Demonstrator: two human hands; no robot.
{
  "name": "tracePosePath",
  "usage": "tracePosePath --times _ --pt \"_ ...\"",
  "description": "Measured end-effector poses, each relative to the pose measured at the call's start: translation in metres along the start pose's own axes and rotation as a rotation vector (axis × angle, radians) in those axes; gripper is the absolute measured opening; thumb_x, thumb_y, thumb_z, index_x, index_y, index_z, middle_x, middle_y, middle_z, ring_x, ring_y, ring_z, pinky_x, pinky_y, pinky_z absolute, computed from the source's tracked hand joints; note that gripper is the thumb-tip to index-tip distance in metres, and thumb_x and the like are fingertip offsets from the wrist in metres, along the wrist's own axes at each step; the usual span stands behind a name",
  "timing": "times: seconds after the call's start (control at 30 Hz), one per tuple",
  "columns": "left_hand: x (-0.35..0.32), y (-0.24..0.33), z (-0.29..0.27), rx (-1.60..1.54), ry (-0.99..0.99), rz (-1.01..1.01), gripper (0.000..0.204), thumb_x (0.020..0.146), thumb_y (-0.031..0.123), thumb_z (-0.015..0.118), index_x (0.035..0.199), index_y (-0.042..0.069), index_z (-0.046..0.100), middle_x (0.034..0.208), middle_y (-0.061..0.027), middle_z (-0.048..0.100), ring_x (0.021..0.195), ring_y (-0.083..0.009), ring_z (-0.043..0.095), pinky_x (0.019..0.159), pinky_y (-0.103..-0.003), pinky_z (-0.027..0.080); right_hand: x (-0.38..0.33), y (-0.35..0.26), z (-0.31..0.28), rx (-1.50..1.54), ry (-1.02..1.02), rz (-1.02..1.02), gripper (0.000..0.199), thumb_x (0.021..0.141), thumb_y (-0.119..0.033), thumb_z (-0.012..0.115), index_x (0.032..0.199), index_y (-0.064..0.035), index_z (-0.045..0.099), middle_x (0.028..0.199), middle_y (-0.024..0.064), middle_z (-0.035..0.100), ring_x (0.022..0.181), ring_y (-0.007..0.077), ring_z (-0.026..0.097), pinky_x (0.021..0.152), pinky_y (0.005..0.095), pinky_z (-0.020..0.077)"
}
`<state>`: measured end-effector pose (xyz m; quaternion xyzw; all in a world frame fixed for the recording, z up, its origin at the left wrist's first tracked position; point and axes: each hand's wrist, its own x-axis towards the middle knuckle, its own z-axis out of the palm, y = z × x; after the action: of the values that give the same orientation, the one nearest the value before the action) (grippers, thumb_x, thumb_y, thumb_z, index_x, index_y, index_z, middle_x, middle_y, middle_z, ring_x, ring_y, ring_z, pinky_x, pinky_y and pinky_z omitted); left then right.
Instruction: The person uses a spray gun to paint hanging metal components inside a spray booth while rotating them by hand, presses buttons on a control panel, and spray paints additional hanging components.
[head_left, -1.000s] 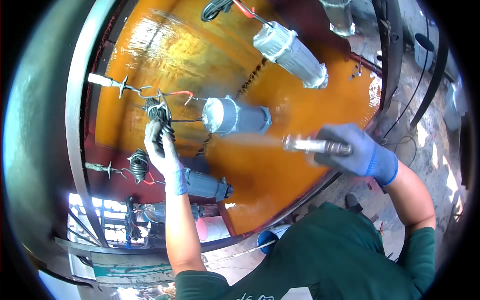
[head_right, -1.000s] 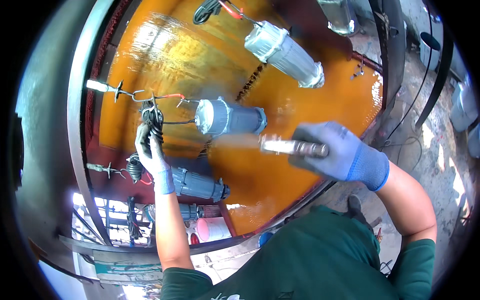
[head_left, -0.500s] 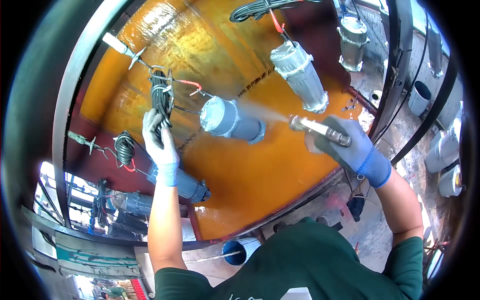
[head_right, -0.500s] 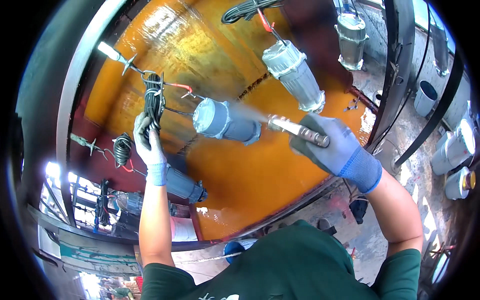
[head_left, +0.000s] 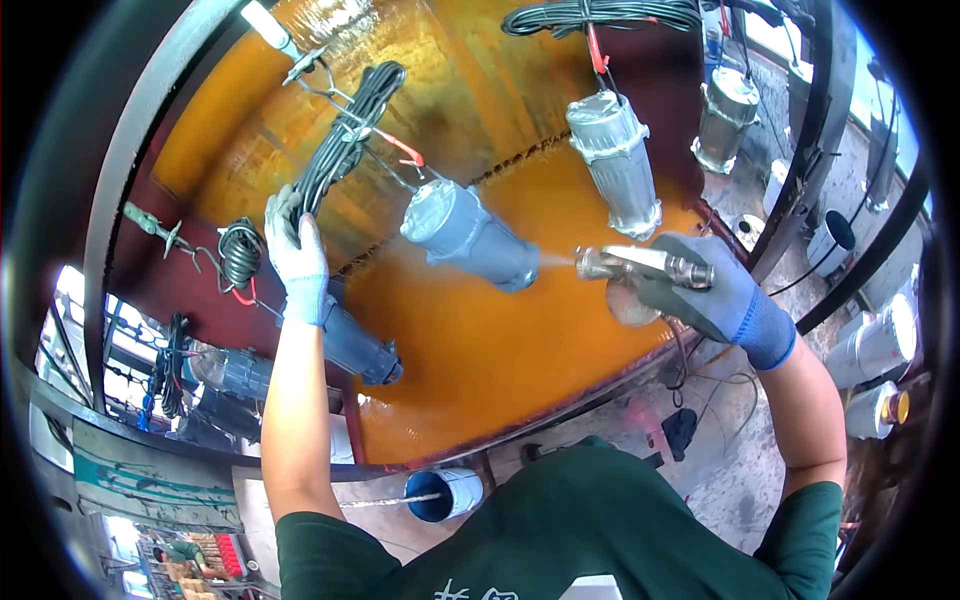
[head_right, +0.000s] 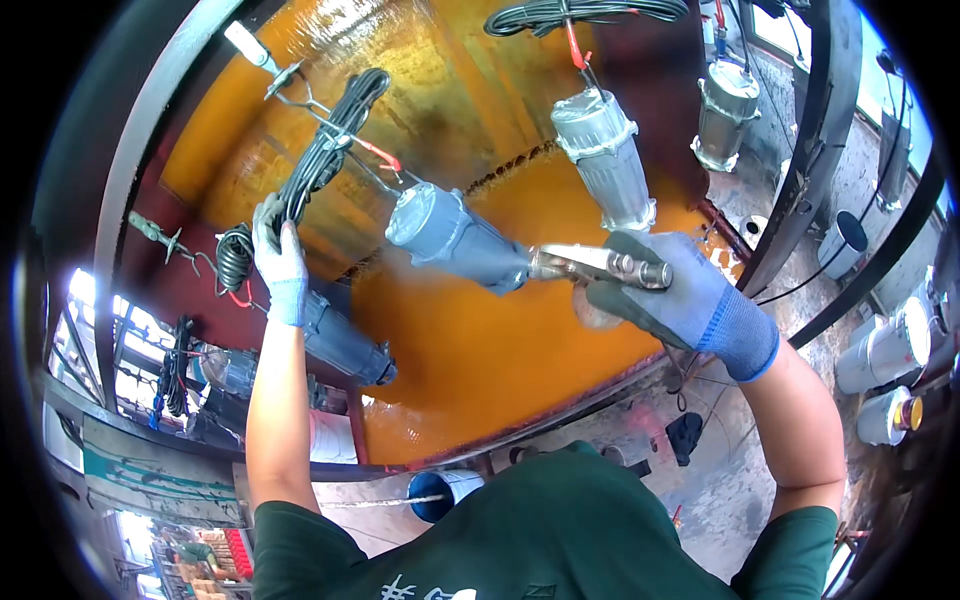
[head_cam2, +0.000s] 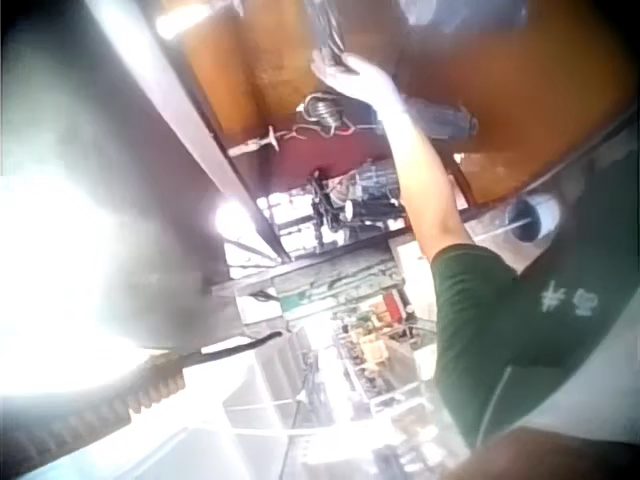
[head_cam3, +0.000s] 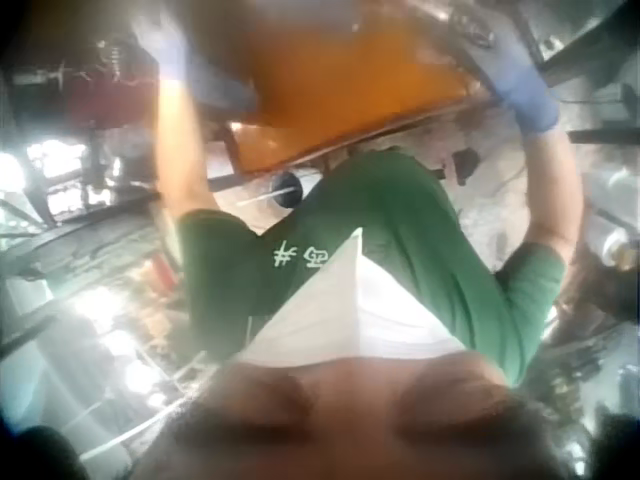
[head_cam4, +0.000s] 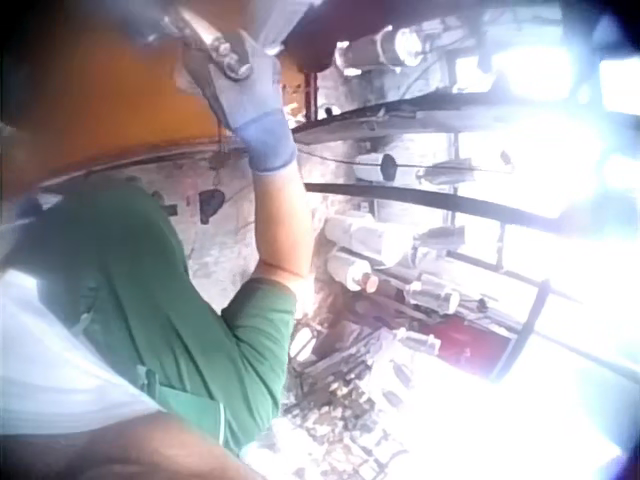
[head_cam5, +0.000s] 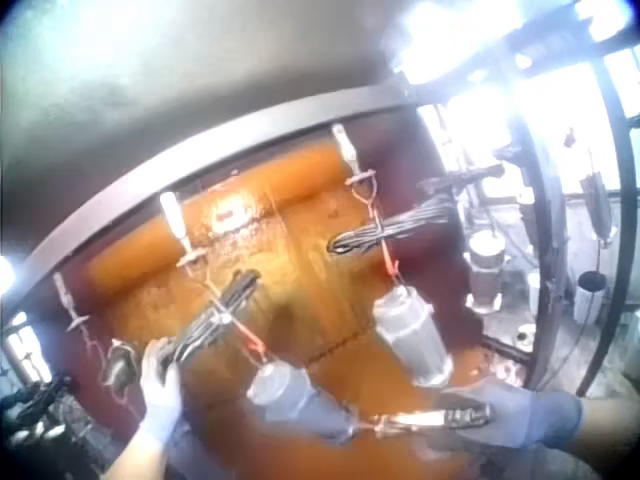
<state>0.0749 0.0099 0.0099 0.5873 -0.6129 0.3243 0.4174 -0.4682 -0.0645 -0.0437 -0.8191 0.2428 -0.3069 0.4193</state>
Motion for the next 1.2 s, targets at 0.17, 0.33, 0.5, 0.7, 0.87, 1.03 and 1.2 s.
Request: tracePosePath --times 0.17,0.33,0.5,0.7,0.87,1.03,1.2 --pt "-0.05 -0.002 0.001 -0.044 0.092 -0.159 0.046 0.101 0.007 0.061 0.146 -0.002 0.057 0.156 -0.0221 0.052 0.147 -0.0371 0.048 0.124 -0.046 0.036 0.016 -0.019 -0.009 0.207 0.089 0.075 0.029 0.096 -0.023 0.077 0.115 -0.0018 0.071 0.088 -0.0009 0.069 0.071 0.0043 0.057 0.062 0.0233 0.0457" --pt "-0.216 0.026 0.001 -0.35 -0.129 -0.68 0.026 0.109 0.011 0.055 0.125 -0.004 0.068 0.125 -0.0137 0.071 0.112 -0.0249 0.067 0.104 -0.038 0.052 0.024 -0.009 -0.011 0.034 0.068 0.045 0.03 0.098 -0.02 0.074 0.121 -0.0007 0.071 0.092 0.006 0.074 0.078 0.0121 0.065 0.073 0.0318 0.0534" --pt "-0.554 0.017 -0.037 -0.345 -0.327 -1.074 0.02 0.105 0.006 0.055 0.114 -0.001 0.072 0.113 -0.0181 0.076 0.1 -0.0317 0.074 0.092 -0.045 0.059 0.042 -0.029 -0.01 0.055 -0.009 -0.055 0.02 0.096 -0.018 0.075 0.107 -0.0024 0.07 0.084 0.0096 0.072 0.075 0.018 0.069 0.071 0.0343 0.054" --pt "-0.645 0.129 -0.146 0.0 -1.188 -1.343 0.032 0.099 0.03 0.063 0.105 0.004 0.08 0.106 -0.0272 0.076 0.109 -0.0445 0.073 0.092 -0.051 0.056 0.065 -0.024 -0.013 -0.129 -0.05 -0.017 0.016 0.096 -0.016 0.071 0.103 -0.0019 0.068 0.078 0.0074 0.069 0.07 0.0164 0.067 0.069 0.0341 0.0539" --pt "-0.68 0.15 -0.196 0.082 -1.39 -1.492 0.033 0.103 0.024 0.056 0.112 0.006 0.081 0.12 -0.0203 0.078 0.112 -0.041 0.073 0.099 -0.047 0.057 0.062 -0.041 -0.02 -0.067 -0.109 -0.126 0.025 0.098 -0.021 0.074 0.113 -0.0014 0.072 0.087 0.0055 0.073 0.08 0.0138 0.07 0.075 0.0315 0.0558" --pt "-0.657 0.148 -0.181 0.074 -1.327 -1.542 0.037 0.105 0.031 0.057 0.118 0.004 0.079 0.122 -0.0226 0.077 0.114 -0.0381 0.073 0.098 -0.045 0.057 0.08 -0.038 -0.021 -0.164 -0.13 0.018 0.027 0.098 -0.019 0.072 0.119 -0.0013 0.071 0.088 0.0074 0.073 0.076 0.017 0.067 0.074 0.0337 0.0552" --pt "-0.616 0.15 -0.138 -0.103 -1.108 -1.73 0.037 0.103 0.028 0.062 0.12 -0.002 0.077 0.115 -0.0244 0.078 0.104 -0.0392 0.074 0.094 -0.044 0.056 0.081 -0.044 -0.021 -0.046 -0.112 -0.133 0.027 0.097 -0.019 0.073 0.117 -0.0007 0.07 0.09 0.0069 0.072 0.078 0.0143 0.066 0.075 0.0335 0.0544"
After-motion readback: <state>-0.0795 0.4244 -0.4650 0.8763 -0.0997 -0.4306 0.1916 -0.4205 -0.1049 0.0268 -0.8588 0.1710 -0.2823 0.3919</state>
